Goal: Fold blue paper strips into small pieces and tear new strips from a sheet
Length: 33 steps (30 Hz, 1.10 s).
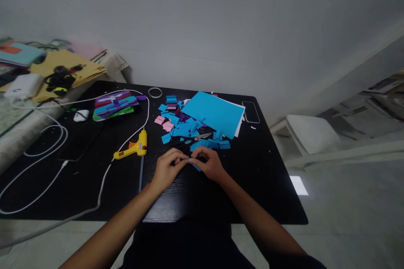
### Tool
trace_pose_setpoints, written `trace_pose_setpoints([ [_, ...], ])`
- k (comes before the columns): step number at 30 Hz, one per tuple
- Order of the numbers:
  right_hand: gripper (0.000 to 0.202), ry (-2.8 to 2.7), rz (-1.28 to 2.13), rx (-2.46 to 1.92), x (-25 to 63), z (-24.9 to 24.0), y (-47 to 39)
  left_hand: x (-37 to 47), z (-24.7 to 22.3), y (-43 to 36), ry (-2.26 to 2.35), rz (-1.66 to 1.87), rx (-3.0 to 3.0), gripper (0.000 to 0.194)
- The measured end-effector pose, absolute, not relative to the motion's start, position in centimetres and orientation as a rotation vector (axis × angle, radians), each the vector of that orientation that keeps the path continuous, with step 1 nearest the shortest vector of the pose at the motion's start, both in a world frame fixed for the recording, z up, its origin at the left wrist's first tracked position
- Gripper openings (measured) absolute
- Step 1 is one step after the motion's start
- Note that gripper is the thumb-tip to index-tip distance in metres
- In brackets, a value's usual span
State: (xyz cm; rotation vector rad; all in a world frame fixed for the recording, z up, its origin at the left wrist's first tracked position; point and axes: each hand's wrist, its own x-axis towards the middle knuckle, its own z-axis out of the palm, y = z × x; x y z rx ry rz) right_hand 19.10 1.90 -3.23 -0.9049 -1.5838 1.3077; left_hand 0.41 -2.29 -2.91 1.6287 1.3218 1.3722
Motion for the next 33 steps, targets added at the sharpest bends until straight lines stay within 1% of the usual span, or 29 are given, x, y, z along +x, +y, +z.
trace_pose_setpoints([
  [4,0.035,-1.477,1.310,-0.903,19.4,-3.1,2.3,0.2,-3.0,-2.4,1.348,1.483,1.702,0.010],
  [9,0.038,-1.398,1.359,-1.055,19.6,-3.4,2.4,0.0,-3.0,-2.5,1.338,1.480,1.763,0.014],
  [12,0.038,-1.425,1.376,-1.048,19.3,-3.3,2.1,-0.1,-3.1,-2.5,1.324,1.492,1.793,0.014],
  [16,0.038,-1.416,1.502,-1.004,18.7,-3.1,1.7,-0.1,-3.1,-2.4,1.323,1.491,1.811,0.015],
  [20,0.043,-1.332,1.612,-0.978,18.4,-3.4,1.8,0.0,-3.0,-2.5,1.326,1.436,1.809,0.016],
  [24,0.041,-1.237,1.607,-0.956,18.5,-3.6,2.2,0.0,-2.9,-2.7,1.343,1.420,1.692,0.007],
  [26,0.038,-1.241,1.592,-0.953,18.6,-3.5,2.3,0.0,-2.9,-2.7,1.355,1.413,1.633,0.010],
  [33,0.031,-1.398,1.594,-0.974,18.9,-3.3,2.0,0.3,-2.8,-2.1,1.353,1.213,1.663,0.022],
])
